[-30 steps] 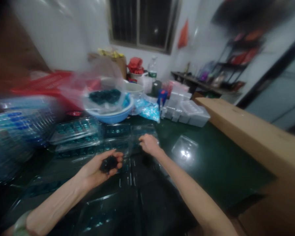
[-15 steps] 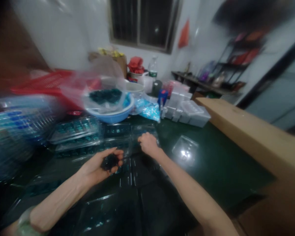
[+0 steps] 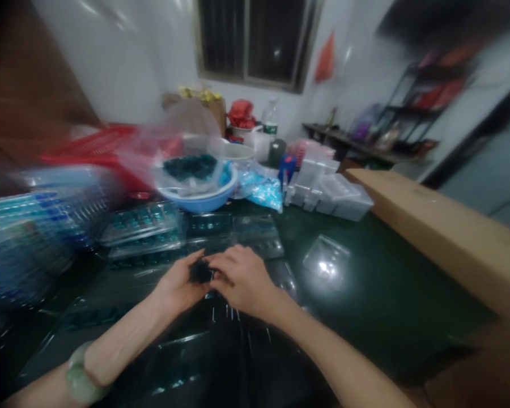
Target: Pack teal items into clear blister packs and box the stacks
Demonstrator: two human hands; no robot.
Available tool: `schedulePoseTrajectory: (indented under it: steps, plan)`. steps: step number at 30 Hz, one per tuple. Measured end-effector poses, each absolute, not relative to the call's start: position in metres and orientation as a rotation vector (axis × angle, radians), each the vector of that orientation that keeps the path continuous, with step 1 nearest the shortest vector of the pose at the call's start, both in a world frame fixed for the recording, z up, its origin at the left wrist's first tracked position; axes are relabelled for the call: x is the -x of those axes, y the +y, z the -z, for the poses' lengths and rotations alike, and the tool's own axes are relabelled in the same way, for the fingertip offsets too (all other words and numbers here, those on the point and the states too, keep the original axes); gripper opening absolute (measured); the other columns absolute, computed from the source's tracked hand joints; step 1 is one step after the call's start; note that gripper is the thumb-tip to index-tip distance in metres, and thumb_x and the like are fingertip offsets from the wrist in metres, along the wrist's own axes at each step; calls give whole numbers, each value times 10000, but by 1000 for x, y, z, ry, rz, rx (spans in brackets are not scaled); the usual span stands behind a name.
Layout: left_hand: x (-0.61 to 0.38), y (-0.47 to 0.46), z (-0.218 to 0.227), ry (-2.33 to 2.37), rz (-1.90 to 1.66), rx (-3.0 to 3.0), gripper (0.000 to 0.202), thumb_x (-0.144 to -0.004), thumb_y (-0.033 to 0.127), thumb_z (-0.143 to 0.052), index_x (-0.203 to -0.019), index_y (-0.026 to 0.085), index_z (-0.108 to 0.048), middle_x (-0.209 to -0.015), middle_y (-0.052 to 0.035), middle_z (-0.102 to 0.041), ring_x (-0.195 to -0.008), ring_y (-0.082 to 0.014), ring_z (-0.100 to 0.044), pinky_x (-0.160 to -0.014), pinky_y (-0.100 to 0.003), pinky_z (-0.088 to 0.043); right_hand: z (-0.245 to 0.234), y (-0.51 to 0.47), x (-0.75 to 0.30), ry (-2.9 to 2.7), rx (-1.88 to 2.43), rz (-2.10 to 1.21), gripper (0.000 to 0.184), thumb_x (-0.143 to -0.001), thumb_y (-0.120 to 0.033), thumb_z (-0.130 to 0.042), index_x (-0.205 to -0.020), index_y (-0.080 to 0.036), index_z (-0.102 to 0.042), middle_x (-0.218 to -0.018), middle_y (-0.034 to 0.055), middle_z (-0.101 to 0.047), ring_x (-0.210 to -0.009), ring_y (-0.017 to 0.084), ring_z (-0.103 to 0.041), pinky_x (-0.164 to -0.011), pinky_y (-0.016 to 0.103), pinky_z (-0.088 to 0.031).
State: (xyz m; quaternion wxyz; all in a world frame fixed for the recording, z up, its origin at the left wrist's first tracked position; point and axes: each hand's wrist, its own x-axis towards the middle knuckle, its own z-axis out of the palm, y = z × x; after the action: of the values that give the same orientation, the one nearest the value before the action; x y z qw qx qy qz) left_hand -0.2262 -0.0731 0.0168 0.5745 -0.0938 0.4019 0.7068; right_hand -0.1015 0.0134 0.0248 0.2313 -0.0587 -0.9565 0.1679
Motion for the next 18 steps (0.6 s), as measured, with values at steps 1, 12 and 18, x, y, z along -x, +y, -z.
schedulePoseTrajectory:
  steps: [1, 12, 18]
  plan:
    - [225, -72, -17, 940, -1659, 221, 231, -823, 223, -414, -664, 108, -535, -593, -41, -545, -527, -137, -543, -487, -267, -479, -25, 7, 100, -2643, 164, -433, 180, -789, -242, -547, -966, -212, -562, -935, 26, -574, -907, 171, -466, -793, 313, -335]
    - [215, -77, -12, 1072, -1593, -103, 177, -719, 272, -613, -795, 113, -597, -750, -66, -609, -673, -177, -581, -516, -289, -483, -13, 11, 97, -2147, 567, -1392, 135, -758, -203, -537, -859, -163, -617, -722, 10, -624, -657, 122, -566, -620, 233, -436]
    - [207, -85, -6, 1396, -1573, -594, 281, -646, 284, -695, -846, 109, -605, -559, -14, -549, -489, -92, -474, -353, -168, -320, -7, 11, 94, -2068, 587, -1518, 160, -772, -225, -499, -780, -145, -637, -690, 13, -626, -632, 116, -556, -581, 208, -418]
